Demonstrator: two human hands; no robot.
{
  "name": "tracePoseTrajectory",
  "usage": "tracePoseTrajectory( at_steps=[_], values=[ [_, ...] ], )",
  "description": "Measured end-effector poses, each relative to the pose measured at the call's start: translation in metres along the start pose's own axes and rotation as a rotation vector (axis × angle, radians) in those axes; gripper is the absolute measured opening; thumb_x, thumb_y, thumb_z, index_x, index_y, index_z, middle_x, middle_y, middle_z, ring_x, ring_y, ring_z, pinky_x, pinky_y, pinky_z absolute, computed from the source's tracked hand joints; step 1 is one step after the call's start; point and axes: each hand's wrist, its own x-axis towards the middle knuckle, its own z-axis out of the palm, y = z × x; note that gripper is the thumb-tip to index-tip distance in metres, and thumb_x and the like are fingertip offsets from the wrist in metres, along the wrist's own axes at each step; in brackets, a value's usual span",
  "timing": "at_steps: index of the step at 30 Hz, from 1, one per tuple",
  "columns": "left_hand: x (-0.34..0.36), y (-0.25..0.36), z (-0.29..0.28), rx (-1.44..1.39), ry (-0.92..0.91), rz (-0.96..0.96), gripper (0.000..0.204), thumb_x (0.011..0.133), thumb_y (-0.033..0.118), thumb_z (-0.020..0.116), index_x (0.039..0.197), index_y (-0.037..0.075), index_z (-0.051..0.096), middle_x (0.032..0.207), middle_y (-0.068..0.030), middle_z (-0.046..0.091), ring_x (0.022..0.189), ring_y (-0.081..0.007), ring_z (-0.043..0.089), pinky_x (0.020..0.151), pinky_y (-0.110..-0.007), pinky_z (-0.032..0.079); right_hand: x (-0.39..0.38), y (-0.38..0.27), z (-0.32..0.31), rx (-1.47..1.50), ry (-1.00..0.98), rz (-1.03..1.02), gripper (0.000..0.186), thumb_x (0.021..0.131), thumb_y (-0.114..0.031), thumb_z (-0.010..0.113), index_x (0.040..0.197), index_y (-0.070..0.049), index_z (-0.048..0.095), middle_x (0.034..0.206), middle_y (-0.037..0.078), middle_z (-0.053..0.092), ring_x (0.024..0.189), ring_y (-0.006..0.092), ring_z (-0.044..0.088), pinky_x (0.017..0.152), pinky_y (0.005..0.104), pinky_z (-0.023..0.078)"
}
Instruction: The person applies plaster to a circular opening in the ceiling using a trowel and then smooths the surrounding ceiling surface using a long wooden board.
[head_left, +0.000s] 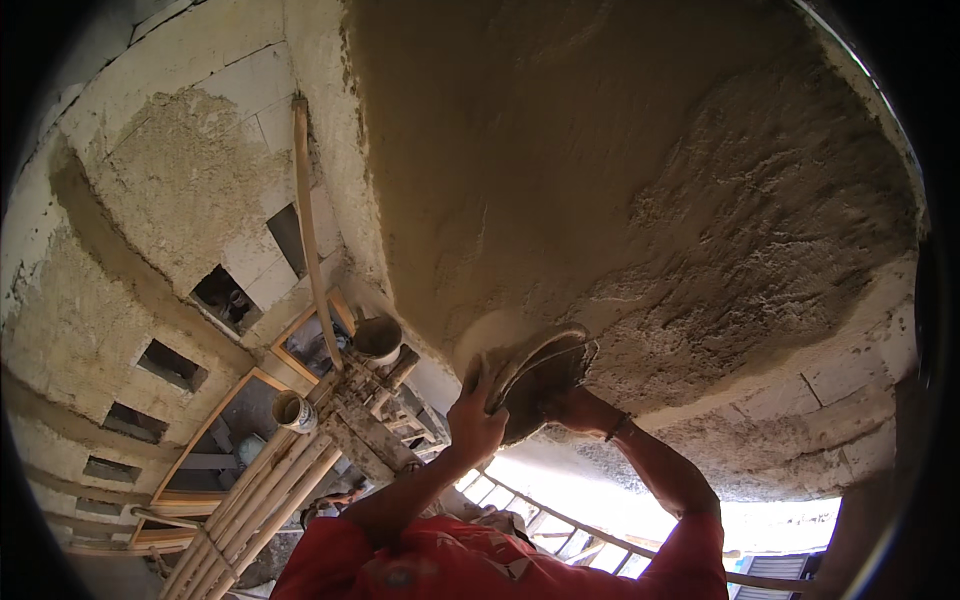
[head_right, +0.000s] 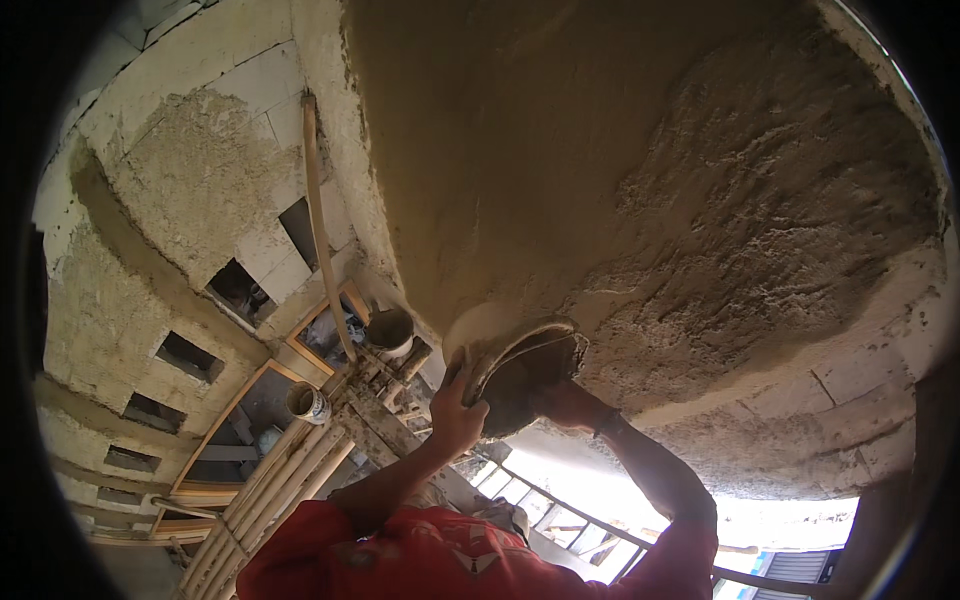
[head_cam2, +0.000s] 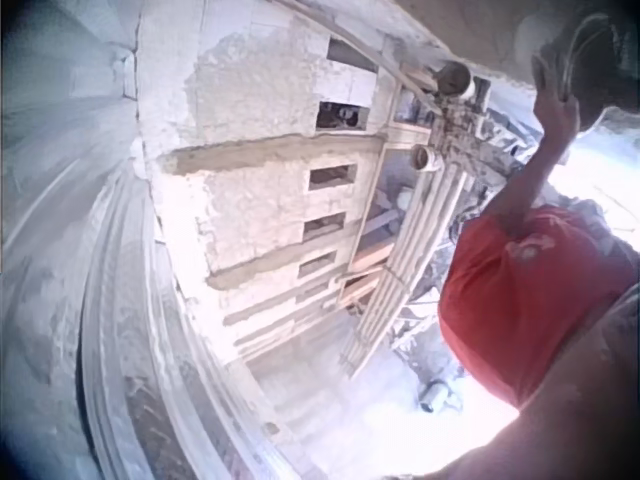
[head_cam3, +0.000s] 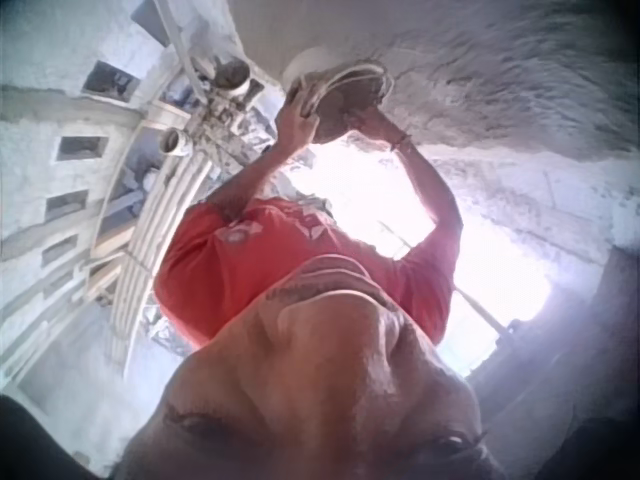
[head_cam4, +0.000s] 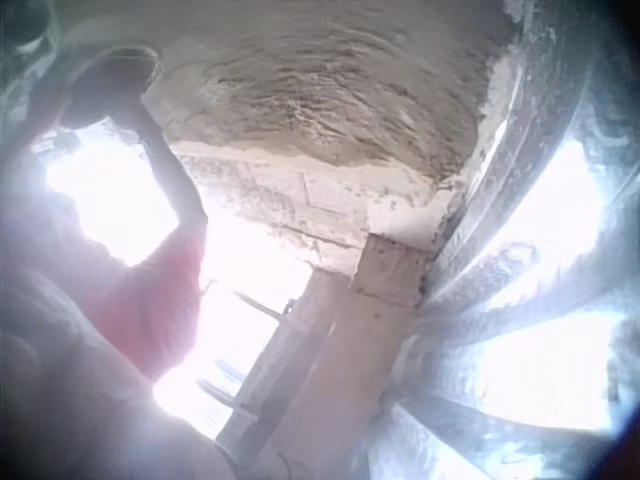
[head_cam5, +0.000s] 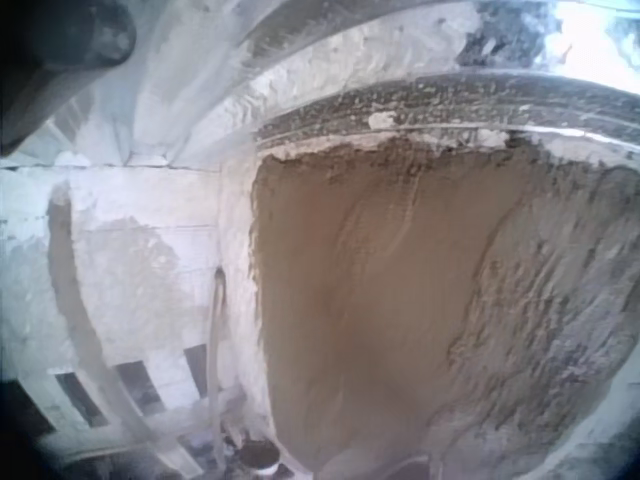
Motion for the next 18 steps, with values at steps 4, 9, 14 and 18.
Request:
tracePoseTrajectory(
  at_steps=[4,9,14,18],
  values=[
    [0.012,-0.011,-0.014,-0.015,0.021,-0.015,0.069,0.064,0.004,0.059,0.131,0.001,0.043,0.138,-0.0252,0.037,0.121,-0.0389,0.044,0.097,-0.040,0.042,0.020,-0.047,-0.034,0.894,-0.180,0.541,0.022,0.088,-0.023,0.059,0.101,-0.005,0.060,0.072,0.006,0.060,0.056,0.0137,0.059,0.049,0.0293,0.049],
    [0.033,-0.015,-0.040,-0.473,0.100,-0.322,0.060,0.065,-0.001,0.054,0.125,-0.004,0.047,0.113,-0.0157,0.057,0.095,-0.0203,0.058,0.084,-0.029,0.045,0.022,-0.059,-0.046,1.228,-0.100,0.456,0.028,0.088,-0.019,0.058,0.110,-0.001,0.056,0.071,0.002,0.057,0.054,0.0105,0.056,0.048,0.0263,0.048],
    [0.045,-0.018,-0.070,-0.738,0.274,-0.334,0.057,0.064,-0.006,0.050,0.121,-0.003,0.049,0.100,-0.0085,0.059,0.087,-0.0153,0.057,0.079,-0.025,0.045,0.027,-0.090,-0.122,0.854,-0.044,0.431,0.032,0.088,-0.016,0.059,0.115,0.000,0.054,0.075,0.004,0.057,0.056,0.0089,0.056,0.051,0.0250,0.050],
    [0.053,-0.010,-0.083,-0.913,0.335,-0.316,0.056,0.063,-0.005,0.049,0.119,-0.003,0.049,0.105,-0.0083,0.057,0.094,-0.0166,0.055,0.086,-0.027,0.043,0.026,-0.105,-0.181,0.578,0.014,0.366,0.043,0.082,-0.026,0.067,0.114,-0.001,0.053,0.081,0.006,0.057,0.065,0.0118,0.057,0.058,0.0268,0.050]
  ],
)
